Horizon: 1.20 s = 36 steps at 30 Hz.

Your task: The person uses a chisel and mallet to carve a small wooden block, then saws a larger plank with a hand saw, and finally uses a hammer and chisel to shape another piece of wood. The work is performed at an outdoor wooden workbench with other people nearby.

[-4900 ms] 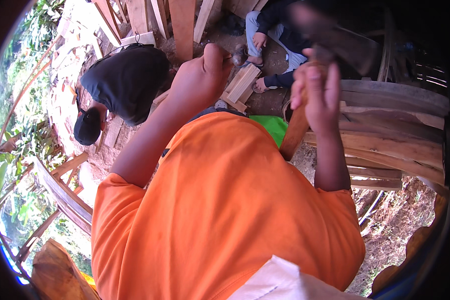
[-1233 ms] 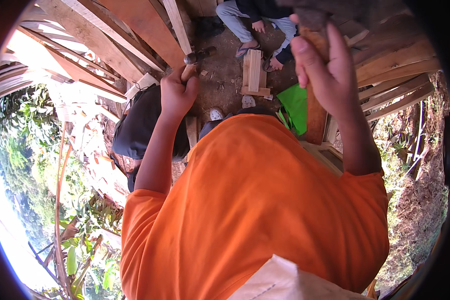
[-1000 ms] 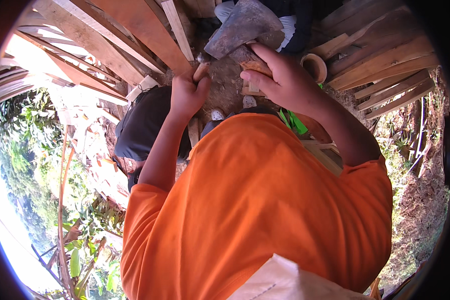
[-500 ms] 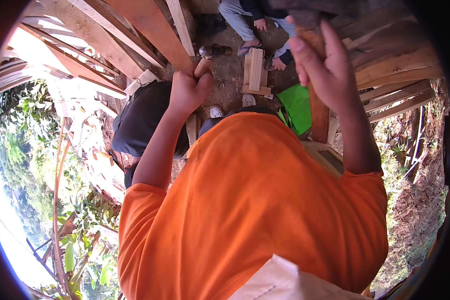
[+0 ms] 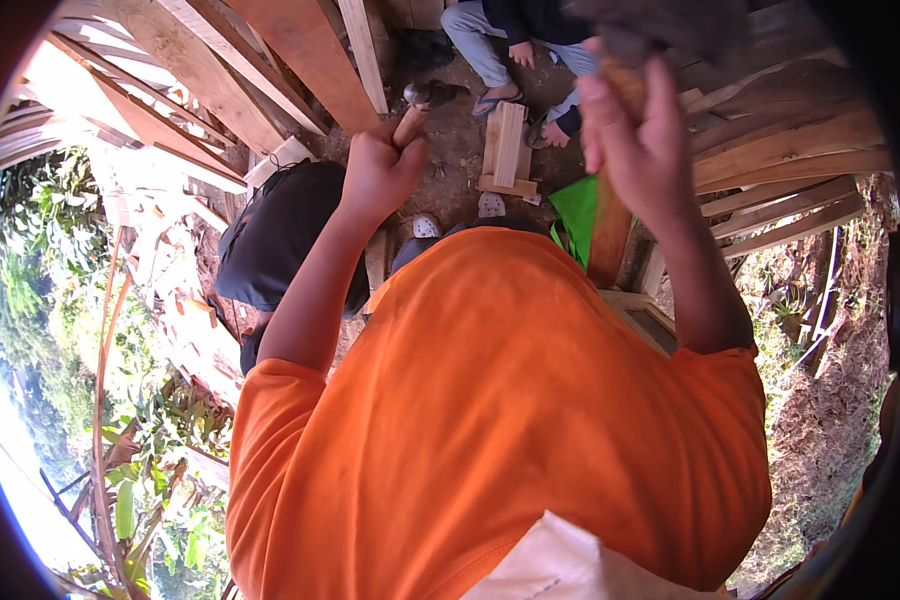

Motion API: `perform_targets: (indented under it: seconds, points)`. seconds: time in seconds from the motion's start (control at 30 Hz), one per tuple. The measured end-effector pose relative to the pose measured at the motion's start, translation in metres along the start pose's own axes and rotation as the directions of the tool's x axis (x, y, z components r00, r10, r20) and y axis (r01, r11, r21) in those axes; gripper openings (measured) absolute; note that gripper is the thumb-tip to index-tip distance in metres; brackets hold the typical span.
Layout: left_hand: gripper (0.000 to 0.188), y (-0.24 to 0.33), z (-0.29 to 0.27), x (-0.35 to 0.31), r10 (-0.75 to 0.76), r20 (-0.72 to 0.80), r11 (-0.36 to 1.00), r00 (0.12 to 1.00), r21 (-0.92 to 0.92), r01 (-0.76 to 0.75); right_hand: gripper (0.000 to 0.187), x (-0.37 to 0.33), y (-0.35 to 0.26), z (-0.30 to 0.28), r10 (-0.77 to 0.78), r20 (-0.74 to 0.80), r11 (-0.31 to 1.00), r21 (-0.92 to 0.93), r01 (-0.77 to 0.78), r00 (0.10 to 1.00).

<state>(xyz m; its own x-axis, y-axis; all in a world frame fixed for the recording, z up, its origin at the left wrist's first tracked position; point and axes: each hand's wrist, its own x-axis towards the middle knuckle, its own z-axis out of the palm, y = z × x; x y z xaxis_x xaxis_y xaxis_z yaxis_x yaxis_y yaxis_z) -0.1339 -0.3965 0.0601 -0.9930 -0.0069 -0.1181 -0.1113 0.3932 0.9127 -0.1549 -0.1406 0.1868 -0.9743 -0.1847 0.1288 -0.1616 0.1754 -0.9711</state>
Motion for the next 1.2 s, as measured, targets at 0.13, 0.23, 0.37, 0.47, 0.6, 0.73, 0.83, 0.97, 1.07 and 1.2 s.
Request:
perform_targets:
  seconds: [0.13, 0.23, 0.37, 0.47, 0.6, 0.73, 0.83, 0.97, 1.07, 1.2]
  points:
    - [0.017, 0.013, -0.001, 0.002, 0.168, 0.04, 0.977, 0.985, 0.129, -0.172, 0.032, -0.003, 0.022, 0.012, 0.069, 0.31, 0.978, -0.207, -0.004, 0.948]
    - [0.016, 0.02, -0.006, 0.0, 0.229, -0.032, 0.935, 0.973, 0.285, -0.211, 0.033, -0.007, 0.009, 0.001, 0.146, 0.194, 0.989, -0.025, -0.144, 0.97]
    - [0.017, 0.041, -0.015, 0.004, 0.392, -0.149, 0.815, 0.908, 0.513, -0.268, 0.035, 0.0, -0.002, -0.024, 0.067, -0.018, 0.993, 0.098, -0.065, 0.998]
    - [0.018, 0.048, -0.021, 0.005, 0.399, -0.174, 0.772, 0.9, 0.594, -0.227, 0.033, 0.0, -0.015, -0.038, -0.041, -0.16, 0.993, 0.106, 0.059, 0.986]
    - [0.021, 0.053, -0.015, 0.015, 0.452, -0.208, 0.795, 0.868, 0.535, -0.286, 0.035, -0.009, 0.001, -0.013, -0.088, -0.126, 0.982, 0.157, 0.107, 0.988]
    - [0.023, 0.046, -0.007, 0.021, 0.452, -0.222, 0.806, 0.864, 0.517, -0.289, 0.034, -0.007, 0.005, 0.002, 0.136, 0.223, 0.99, 0.01, -0.141, 0.965]
    - [0.023, 0.032, -0.016, 0.016, 0.422, -0.272, 0.813, 0.865, 0.536, -0.228, 0.035, -0.001, -0.005, -0.025, 0.012, 0.006, 0.995, 0.101, -0.012, 1.0]
    - [0.022, 0.044, -0.009, 0.023, 0.466, -0.242, 0.789, 0.851, 0.549, -0.276, 0.028, -0.004, 0.006, -0.015, -0.054, -0.046, 0.991, 0.12, 0.059, 0.997]
    - [0.022, 0.041, -0.001, 0.023, 0.479, -0.216, 0.783, 0.851, 0.544, -0.303, 0.03, -0.01, 0.026, 0.006, 0.065, 0.249, 0.998, -0.044, -0.055, 0.966]
    - [0.015, 0.038, -0.019, 0.024, 0.385, -0.243, 0.829, 0.89, 0.515, -0.218, 0.035, 0.004, 0.005, -0.03, -0.007, -0.059, 0.986, 0.167, 0.017, 0.998]
